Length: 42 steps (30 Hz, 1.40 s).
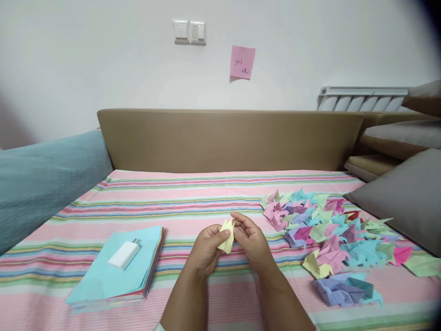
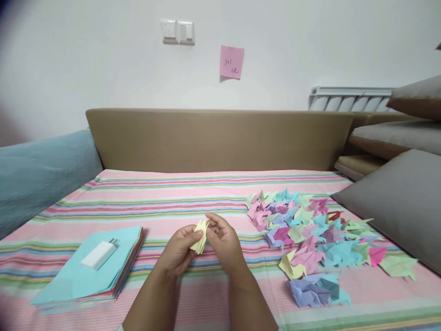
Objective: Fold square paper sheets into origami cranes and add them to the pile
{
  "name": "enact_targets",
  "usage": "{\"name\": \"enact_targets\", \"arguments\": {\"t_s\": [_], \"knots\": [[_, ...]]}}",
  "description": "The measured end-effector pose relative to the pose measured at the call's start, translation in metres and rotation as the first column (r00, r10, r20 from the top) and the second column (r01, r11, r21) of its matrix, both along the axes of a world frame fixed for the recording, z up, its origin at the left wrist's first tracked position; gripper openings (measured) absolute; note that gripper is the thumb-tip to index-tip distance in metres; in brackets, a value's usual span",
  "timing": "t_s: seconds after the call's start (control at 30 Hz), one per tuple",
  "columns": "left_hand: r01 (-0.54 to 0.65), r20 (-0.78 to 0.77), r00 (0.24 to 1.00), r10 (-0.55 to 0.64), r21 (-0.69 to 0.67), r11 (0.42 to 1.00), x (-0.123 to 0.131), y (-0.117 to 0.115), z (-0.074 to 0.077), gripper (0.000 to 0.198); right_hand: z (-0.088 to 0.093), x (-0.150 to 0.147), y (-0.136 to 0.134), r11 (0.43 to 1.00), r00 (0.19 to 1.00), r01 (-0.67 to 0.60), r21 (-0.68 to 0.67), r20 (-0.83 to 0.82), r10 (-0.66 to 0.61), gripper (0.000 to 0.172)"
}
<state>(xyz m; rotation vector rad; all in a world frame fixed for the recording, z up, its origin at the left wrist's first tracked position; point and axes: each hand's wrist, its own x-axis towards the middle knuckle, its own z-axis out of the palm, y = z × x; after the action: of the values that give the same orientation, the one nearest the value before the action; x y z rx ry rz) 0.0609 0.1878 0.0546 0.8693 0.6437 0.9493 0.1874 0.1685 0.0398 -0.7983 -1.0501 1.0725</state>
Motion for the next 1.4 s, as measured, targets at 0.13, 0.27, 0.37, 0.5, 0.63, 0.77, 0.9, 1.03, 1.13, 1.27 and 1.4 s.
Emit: {"name": "enact_targets", "arguments": {"t_s": [0.13,0.27,0.37,0.5,0.63,0.77,0.9,1.03,1.13,1.27,1.4], "knots": [[-0.049,-0.117,0.992,0.056,0.063,0.997,-0.0039,0.0023,0.0015,0.035,0.0000,0.0028,-0.0016,0.997,0.977,0.069,0.024,0.200,-0.072,0.038],[-0.075,-0.182,0.979,0.092,0.093,0.993,-0.0061,0.0053,-0.0013,0.036,0.0018,0.0031,-0.0032,0.984,0.916,0.164,0.074,0.359,-0.180,0.037],[-0.074,-0.209,0.973,0.095,0.106,0.992,-0.0065,0.0068,-0.0037,0.037,0.0028,0.0040,-0.0045,0.971,0.870,0.210,0.114,0.431,-0.239,0.033],[-0.077,-0.238,0.966,0.103,0.116,0.990,-0.0067,0.0064,-0.0045,0.038,0.0041,0.0048,-0.0056,0.961,0.840,0.235,0.146,0.467,-0.277,0.027],[-0.083,-0.254,0.961,0.110,0.117,0.990,-0.0071,0.0056,-0.0043,0.038,0.0038,0.0047,-0.0053,0.952,0.817,0.259,0.160,0.489,-0.305,0.019],[-0.083,-0.246,0.963,0.110,0.118,0.989,-0.0069,0.0063,-0.0042,0.038,0.0034,0.0051,-0.0052,0.939,0.785,0.268,0.214,0.516,-0.342,0.010],[-0.090,-0.225,0.967,0.119,0.134,0.987,-0.0059,0.0066,-0.0036,0.037,0.0057,0.0049,-0.0057,0.923,0.748,0.253,0.288,0.547,-0.376,0.007],[-0.107,-0.198,0.970,0.139,0.165,0.980,-0.0042,0.0062,-0.0027,0.038,0.0068,0.0032,-0.0065,0.934,0.744,0.249,0.256,0.566,-0.354,0.008],[-0.118,-0.201,0.968,0.153,0.176,0.977,-0.0032,0.0056,-0.0017,0.037,0.0055,0.0018,-0.0069,0.948,0.782,0.237,0.212,0.537,-0.316,0.008],[-0.128,-0.186,0.968,0.166,0.201,0.971,-0.0024,0.0047,-0.0003,0.035,0.0042,0.0015,-0.0067,0.964,0.868,0.214,0.159,0.421,-0.262,0.011],[-0.120,-0.160,0.973,0.165,0.257,0.959,-0.0022,0.0039,0.0003,0.033,0.0045,0.0023,-0.0061,0.972,0.911,0.190,0.138,0.343,-0.227,0.015]]}}
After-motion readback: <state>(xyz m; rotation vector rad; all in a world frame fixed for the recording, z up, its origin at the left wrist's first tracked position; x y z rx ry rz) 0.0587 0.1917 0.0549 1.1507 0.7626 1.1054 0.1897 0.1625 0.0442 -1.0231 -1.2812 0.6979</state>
